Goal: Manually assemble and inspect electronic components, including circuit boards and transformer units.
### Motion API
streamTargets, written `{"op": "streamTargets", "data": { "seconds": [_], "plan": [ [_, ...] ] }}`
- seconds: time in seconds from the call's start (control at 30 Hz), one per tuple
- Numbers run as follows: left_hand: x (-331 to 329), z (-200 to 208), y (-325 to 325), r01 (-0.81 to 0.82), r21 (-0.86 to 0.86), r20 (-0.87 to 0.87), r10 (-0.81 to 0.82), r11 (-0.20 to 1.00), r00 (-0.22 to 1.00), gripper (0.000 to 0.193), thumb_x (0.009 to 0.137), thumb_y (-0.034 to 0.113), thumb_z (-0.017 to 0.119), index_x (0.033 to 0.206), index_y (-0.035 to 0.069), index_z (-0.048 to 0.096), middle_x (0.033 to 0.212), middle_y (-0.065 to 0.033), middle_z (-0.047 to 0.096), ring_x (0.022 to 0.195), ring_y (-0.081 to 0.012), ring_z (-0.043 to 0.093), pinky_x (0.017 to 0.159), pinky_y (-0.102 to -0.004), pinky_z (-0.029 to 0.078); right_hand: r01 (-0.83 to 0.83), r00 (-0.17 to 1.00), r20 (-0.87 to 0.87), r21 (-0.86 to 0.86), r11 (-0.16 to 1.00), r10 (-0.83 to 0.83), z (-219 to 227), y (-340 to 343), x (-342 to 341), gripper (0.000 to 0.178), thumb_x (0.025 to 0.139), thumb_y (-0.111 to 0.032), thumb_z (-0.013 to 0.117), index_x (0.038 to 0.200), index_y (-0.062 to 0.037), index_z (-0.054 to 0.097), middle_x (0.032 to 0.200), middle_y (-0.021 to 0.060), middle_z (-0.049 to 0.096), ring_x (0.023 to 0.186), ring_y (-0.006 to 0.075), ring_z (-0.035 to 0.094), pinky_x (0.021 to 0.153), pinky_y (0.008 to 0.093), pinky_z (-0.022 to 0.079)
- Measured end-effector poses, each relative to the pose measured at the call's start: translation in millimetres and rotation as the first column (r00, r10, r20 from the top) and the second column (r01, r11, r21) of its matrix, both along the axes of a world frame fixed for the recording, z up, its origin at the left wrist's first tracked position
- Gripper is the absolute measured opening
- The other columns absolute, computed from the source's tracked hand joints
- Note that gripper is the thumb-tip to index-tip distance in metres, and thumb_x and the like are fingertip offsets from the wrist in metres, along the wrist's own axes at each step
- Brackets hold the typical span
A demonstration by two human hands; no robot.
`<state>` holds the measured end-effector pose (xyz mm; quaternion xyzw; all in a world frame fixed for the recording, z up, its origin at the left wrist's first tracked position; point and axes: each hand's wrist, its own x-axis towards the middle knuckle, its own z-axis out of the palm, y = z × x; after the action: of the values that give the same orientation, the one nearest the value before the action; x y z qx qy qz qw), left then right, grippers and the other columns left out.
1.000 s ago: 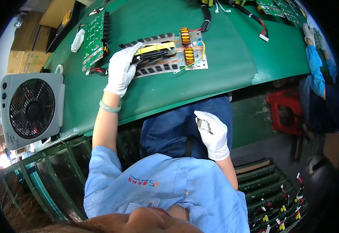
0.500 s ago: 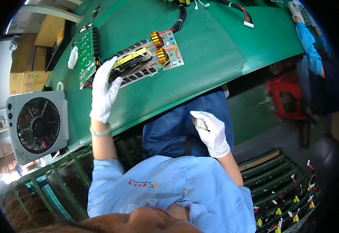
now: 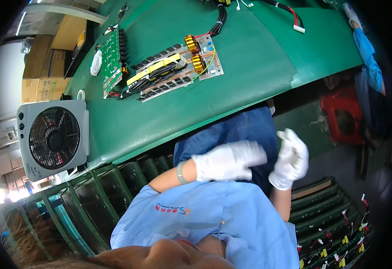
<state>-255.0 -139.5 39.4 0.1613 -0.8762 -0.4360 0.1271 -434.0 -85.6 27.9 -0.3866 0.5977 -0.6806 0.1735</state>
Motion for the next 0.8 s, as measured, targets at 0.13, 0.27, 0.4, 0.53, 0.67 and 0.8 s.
{"op": "streamTargets", "data": {
  "seconds": [0.13,0.27,0.4,0.53,0.67,0.8],
  "plan": [
    [14,-13,4,0.021,0.17,-0.048,-0.013,0.985,0.999,0.038,0.096,0.035,0.053,0.119,0.007,0.064,0.123,-0.0131,0.064,0.111,-0.029,0.062,0.097,-0.0367,0.049,0.118,0.993,-0.008,0.04,0.992,-0.118,10,12,-32,0.022,0.095,-0.002,0.055,0.114,0.0047,0.063,0.098,0.0154,0.07,0.061,0.0044,0.049,0.055,0.0158,0.034],
    [45,18,-26,-0.374,0.454,0.001,0.419,0.809,0.908,0.025,0.095,0.016,0.057,0.117,0.008,0.068,0.115,-0.0115,0.068,0.102,-0.029,0.066,0.089,-0.0329,0.053,-0.01,0.997,-0.076,0.224,0.975,0.027,0,9,-22,0.023,0.093,-0.001,0.06,0.115,0.003,0.065,0.093,0.0076,0.07,0.059,0.0064,0.054,0.056,0.0185,0.042],
    [78,36,-35,-0.455,-0.129,-0.08,0.448,0.881,0.89,0.026,0.089,0.008,0.062,0.115,0.006,0.068,0.113,-0.0117,0.069,0.104,-0.0275,0.065,0.092,-0.0356,0.051,-0.193,0.93,-0.213,0.409,0.892,0.299,27,-28,9,0.045,0.085,-0.003,0.07,0.129,-0.003,0.06,0.101,0.0055,0.068,0.065,0.0039,0.053,0.06,0.0159,0.042],
    [137,54,-38,-0.903,0.052,-0.135,0.899,0.426,0.416,0.023,0.088,0.009,0.067,0.111,0.003,0.069,0.108,-0.0116,0.07,0.101,-0.0233,0.066,0.09,-0.0322,0.051,-0.492,0.729,-0.36,0.317,0.811,0.583,37,-64,28,0.042,0.08,0.003,0.069,0.121,-0.0033,0.064,0.095,0.0116,0.07,0.077,0.0192,0.068,0.07,0.0268,0.053],
    [220,42,-81,-0.806,-0.591,-0.343,0.898,0.022,0.276,0.041,0.083,-0.001,0.057,0.122,0.008,0.063,0.118,-0.0149,0.065,0.108,-0.0325,0.061,0.094,-0.0373,0.049,-0.621,0.562,-0.458,0.316,0.717,0.689,55,-81,56,0.04,0.077,0.004,0.067,0.116,-0.0046,0.067,0.09,0.013,0.071,0.077,0.0259,0.069,0.069,0.0316,0.055],
    [262,26,-100,-0.662,-0.741,-0.066,0.97,0.109,0.233,0.043,0.08,0.004,0.059,0.121,0.017,0.063,0.102,-0.0114,0.063,0.09,-0.0313,0.061,0.079,-0.0401,0.052,-0.674,0.476,-0.499,0.322,0.665,0.724,51,-83,75,0.045,0.075,0.003,0.066,0.119,-0.0058,0.066,0.089,0.0128,0.07,0.076,0.0264,0.069,0.068,0.0322,0.055]
  ]
}}
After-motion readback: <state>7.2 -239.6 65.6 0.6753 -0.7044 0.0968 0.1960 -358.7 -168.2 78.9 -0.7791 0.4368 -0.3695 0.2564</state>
